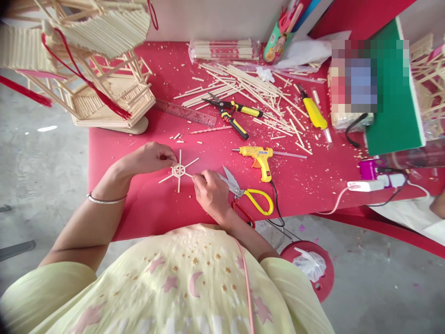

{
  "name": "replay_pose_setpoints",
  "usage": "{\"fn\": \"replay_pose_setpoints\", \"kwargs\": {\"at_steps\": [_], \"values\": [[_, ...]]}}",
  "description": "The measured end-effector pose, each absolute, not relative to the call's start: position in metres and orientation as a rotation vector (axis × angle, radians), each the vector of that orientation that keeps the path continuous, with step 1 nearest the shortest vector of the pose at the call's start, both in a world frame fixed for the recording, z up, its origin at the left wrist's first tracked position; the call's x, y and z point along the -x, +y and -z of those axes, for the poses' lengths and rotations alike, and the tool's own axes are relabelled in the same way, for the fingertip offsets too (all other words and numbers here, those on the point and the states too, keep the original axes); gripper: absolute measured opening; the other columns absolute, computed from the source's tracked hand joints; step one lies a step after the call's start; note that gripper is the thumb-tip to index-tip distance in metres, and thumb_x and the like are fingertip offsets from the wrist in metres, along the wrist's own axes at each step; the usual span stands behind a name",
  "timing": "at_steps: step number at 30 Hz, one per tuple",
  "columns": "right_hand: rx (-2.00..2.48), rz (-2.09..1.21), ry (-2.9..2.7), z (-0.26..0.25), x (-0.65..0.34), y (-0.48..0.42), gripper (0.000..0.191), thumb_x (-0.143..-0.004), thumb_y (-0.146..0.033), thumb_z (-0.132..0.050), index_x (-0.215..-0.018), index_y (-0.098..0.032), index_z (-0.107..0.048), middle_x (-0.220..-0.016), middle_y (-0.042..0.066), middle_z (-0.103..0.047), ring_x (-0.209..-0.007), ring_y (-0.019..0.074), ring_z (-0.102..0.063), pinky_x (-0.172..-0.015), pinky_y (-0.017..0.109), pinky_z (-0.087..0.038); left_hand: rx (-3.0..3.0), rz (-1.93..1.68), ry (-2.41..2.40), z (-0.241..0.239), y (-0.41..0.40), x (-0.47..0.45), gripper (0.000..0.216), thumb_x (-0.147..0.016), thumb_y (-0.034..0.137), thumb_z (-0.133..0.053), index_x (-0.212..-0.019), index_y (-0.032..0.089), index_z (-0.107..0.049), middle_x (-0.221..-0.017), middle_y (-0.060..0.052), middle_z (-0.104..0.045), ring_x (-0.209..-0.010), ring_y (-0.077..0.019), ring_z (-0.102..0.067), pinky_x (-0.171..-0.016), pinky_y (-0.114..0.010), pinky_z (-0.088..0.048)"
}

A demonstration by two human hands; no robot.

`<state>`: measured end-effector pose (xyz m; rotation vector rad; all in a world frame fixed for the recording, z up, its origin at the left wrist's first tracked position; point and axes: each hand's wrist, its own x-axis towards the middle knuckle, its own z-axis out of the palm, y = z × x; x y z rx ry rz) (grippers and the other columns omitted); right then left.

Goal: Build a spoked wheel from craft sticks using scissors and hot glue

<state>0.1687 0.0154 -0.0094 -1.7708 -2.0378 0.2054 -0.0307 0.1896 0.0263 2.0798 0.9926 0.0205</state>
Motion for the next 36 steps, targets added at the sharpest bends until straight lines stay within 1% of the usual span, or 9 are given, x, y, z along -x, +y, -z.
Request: {"fn": "replay_pose_setpoints", "kwargs": {"at_steps": [5,14,23,31,36], "values": [[1.770,-0.221,-2.031,0.0090,-0.1686,0.0153,0.020,-0.104,-0.024,-0.053,-0.111,-0.023,-0.072,-0.098,0.006,-0.066,-0.093,0.0190,-0.061,-0.081,0.031,-0.045,-2.073,-0.023,1.008,-0.0245,0.1890,0.0293,0.025,-0.076,0.032,-0.060,-0.079,0.016,-0.080,-0.063,0.000,-0.066,-0.061,-0.0128,-0.055,-0.055,-0.021,-0.039],[1.770,-0.224,-2.031,0.0109,-0.1685,0.0151,0.020,-0.104,-0.024,-0.053,-0.112,-0.023,-0.071,-0.098,0.006,-0.066,-0.093,0.0193,-0.061,-0.081,0.032,-0.044,-2.071,-0.028,1.079,-0.0265,0.1869,0.0256,0.023,-0.073,0.029,-0.060,-0.074,0.016,-0.079,-0.059,0.001,-0.065,-0.059,-0.0122,-0.054,-0.052,-0.021,-0.037],[1.787,-0.229,-2.035,0.0117,-0.1685,0.0151,0.021,-0.104,-0.025,-0.052,-0.112,-0.024,-0.071,-0.098,0.006,-0.066,-0.094,0.0192,-0.060,-0.081,0.032,-0.044,-2.019,-0.021,1.060,-0.0269,0.1891,0.0286,0.025,-0.074,0.032,-0.061,-0.080,0.017,-0.081,-0.063,0.000,-0.068,-0.064,-0.0149,-0.059,-0.057,-0.022,-0.042],[1.790,-0.233,-2.031,0.0124,-0.1685,0.0148,0.021,-0.104,-0.026,-0.052,-0.112,-0.024,-0.071,-0.099,0.006,-0.066,-0.094,0.0193,-0.061,-0.081,0.032,-0.045,-1.984,0.011,1.090,-0.0253,0.1887,0.0276,0.027,-0.074,0.032,-0.060,-0.081,0.016,-0.081,-0.069,-0.001,-0.072,-0.065,-0.0145,-0.061,-0.057,-0.021,-0.042],[1.791,-0.227,-2.028,0.0122,-0.1683,0.0148,0.020,-0.104,-0.026,-0.052,-0.111,-0.024,-0.071,-0.099,0.006,-0.066,-0.093,0.0189,-0.061,-0.080,0.032,-0.044,-1.979,0.021,1.093,-0.0278,0.1887,0.0287,0.027,-0.075,0.034,-0.062,-0.081,0.017,-0.082,-0.065,0.001,-0.070,-0.064,-0.0143,-0.060,-0.056,-0.021,-0.040]]}}
